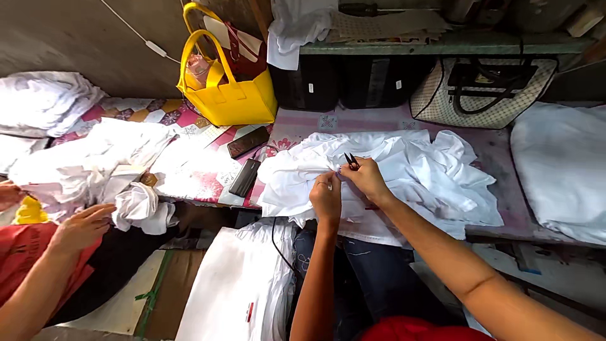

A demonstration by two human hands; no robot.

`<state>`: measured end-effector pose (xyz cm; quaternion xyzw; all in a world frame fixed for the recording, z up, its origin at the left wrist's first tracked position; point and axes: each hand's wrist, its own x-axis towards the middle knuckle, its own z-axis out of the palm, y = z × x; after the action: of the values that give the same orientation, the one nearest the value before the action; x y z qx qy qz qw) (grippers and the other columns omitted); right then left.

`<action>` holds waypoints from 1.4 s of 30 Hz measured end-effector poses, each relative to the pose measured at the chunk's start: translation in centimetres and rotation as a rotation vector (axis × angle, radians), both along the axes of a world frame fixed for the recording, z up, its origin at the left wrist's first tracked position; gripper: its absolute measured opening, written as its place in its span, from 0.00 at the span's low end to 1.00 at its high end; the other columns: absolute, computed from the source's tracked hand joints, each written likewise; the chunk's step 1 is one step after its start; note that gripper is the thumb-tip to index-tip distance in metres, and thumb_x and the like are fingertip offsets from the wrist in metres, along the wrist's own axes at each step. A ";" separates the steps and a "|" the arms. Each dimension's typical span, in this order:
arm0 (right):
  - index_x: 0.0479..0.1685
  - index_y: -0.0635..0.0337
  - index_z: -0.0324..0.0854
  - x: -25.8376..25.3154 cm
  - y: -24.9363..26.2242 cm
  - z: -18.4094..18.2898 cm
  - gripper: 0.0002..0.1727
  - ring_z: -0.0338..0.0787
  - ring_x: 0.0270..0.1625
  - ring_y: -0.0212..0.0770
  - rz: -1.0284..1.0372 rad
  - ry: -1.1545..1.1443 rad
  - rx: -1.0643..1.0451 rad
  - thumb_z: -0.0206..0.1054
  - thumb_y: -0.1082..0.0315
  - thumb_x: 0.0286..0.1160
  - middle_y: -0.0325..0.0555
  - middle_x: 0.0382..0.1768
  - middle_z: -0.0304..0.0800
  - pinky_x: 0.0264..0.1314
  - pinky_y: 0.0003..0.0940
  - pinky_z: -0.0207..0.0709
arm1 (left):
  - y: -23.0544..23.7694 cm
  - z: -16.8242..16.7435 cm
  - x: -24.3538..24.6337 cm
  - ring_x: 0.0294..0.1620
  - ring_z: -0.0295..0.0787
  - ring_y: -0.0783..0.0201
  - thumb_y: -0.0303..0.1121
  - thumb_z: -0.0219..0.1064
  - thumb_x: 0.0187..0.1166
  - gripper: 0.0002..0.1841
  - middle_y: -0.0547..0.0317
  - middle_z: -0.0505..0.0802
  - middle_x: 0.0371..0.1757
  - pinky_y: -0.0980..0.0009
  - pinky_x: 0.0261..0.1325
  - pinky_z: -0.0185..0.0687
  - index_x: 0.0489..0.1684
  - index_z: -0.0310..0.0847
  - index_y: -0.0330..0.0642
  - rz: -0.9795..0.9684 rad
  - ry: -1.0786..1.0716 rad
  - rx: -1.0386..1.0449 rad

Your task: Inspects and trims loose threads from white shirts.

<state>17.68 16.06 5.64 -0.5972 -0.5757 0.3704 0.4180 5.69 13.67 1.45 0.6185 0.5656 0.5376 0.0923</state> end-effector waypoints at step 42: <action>0.35 0.61 0.82 0.1 -1.7 0.7 0.05 0.61 0.14 0.21 0.113 0.429 -0.410 0.70 0.72 0.79 0.30 0.16 0.71 0.17 0.17 0.55 | -3.7 1.5 -1.0 0.43 0.98 0.53 0.19 0.73 0.70 0.10 0.34 0.95 0.45 0.65 0.53 0.93 0.47 0.91 0.22 -0.069 -0.123 -0.084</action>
<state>17.78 14.40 6.37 -0.5442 -0.4197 0.6192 0.3798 4.70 10.02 2.92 0.5990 0.5593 0.5469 0.1712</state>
